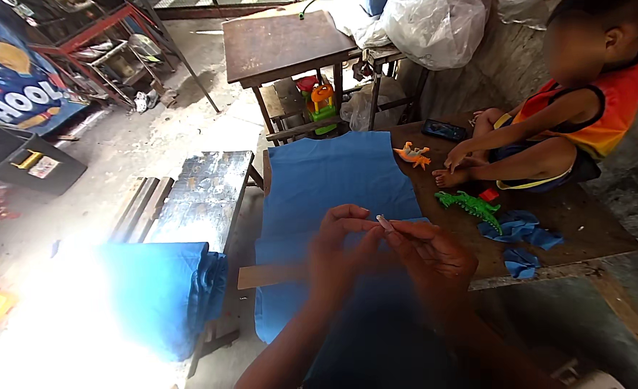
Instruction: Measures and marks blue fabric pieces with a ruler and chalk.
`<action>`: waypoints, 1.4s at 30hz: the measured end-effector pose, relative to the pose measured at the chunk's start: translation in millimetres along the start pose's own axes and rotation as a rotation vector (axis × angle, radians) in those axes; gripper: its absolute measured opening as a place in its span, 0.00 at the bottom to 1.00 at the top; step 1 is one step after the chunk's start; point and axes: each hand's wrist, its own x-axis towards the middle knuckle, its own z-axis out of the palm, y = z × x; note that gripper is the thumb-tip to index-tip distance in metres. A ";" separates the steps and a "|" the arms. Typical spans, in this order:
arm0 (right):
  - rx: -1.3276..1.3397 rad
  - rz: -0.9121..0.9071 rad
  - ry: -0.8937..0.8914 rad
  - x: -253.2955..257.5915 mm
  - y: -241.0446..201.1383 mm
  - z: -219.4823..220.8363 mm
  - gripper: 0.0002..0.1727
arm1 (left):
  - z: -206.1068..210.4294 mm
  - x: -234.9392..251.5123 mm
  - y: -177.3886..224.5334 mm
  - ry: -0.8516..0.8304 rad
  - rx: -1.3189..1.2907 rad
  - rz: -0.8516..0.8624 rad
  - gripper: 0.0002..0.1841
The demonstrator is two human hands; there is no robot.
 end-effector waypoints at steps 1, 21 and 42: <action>0.026 0.022 -0.005 -0.2 0.3 0.4 0.08 | -0.4 0.5 -0.8 0.002 0.008 0.008 0.00; 0.637 0.480 -0.015 11.3 -5.7 4.7 0.07 | -20.7 14.6 -2.9 -0.114 0.007 0.032 0.13; -0.217 -0.193 -0.089 15.0 -9.9 -11.2 0.06 | -15.9 5.2 9.6 -0.229 -0.217 -0.102 0.07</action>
